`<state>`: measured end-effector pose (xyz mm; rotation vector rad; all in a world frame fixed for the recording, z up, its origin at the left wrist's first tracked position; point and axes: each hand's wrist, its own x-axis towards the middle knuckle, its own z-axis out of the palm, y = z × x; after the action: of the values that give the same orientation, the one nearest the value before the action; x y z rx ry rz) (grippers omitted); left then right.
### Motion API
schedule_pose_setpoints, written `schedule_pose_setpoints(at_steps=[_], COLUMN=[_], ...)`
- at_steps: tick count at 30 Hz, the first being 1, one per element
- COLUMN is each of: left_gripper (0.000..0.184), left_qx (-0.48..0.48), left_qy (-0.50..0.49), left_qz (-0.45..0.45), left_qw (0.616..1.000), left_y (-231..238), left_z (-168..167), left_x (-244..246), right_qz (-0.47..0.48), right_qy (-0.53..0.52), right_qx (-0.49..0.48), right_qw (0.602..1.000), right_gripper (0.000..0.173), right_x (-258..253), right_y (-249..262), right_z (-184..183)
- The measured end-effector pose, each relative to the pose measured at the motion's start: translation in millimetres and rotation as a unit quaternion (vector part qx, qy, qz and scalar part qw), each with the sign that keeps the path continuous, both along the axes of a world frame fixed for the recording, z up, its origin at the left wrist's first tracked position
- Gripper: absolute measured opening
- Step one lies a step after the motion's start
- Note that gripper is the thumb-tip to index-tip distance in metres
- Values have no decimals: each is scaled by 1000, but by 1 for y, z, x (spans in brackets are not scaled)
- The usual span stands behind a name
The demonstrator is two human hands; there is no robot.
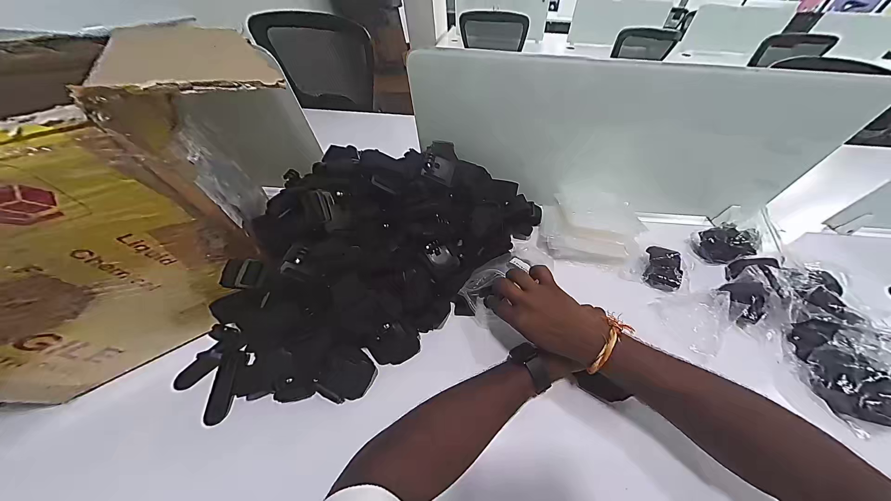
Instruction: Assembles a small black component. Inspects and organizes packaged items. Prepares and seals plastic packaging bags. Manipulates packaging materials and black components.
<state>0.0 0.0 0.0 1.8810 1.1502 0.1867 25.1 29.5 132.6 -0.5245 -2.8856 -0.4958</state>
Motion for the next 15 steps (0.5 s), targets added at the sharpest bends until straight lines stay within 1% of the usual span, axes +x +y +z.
schedule_pose_setpoints(at_steps=[1, 2, 3, 4, 5, 7, 8, 9, 10, 11, 13, 15], left_gripper=[44, 45, 44, 43, 41, 35, 34, 31, 25, 22, 31, 42], left_qx=[14, 35, 60, 81, 108, 164, 196, 203, 213, 196, 146, 84], left_qy=[34, 43, 23, -18, -79, -221, -236, -225, -220, -225, -230, -213], left_qz=[-16, -28, -29, -17, 7, 64, 83, 83, 67, 45, -30, -97], left_qw=[999, 998, 998, 996, 991, 959, 948, 949, 950, 953, 962, 969], left_y=[-4, -7, -10, -12, -14, -10, -4, 4, 16, 26, 39, 48], left_z=[38, 63, 75, 81, 83, 75, 74, 74, 67, 64, 67, 74], left_x=[-5, -10, -14, -18, -21, -19, -15, -12, -9, -8, -17, -26], right_qz=[-10, -6, 3, 7, 5, -30, -59, -91, -123, -152, -199, -220], right_qy=[6, 32, 73, 118, 153, 193, 209, 223, 238, 250, 258, 263], right_qx=[6, 10, 12, 3, -6, -24, -37, -57, -84, -112, -154, -178], right_qw=[1000, 999, 997, 993, 988, 980, 976, 969, 960, 950, 933, 922], right_gripper=[22, 22, 22, 23, 23, 24, 26, 28, 30, 31, 36, 37], right_x=[0, 4, 10, 18, 28, 57, 73, 91, 109, 128, 162, 188], right_y=[2, 0, -2, -4, -5, 0, 4, 7, 10, 12, 11, 4], right_z=[-1, 1, 2, 4, 5, 4, 1, -4, -10, -17, -33, -49])
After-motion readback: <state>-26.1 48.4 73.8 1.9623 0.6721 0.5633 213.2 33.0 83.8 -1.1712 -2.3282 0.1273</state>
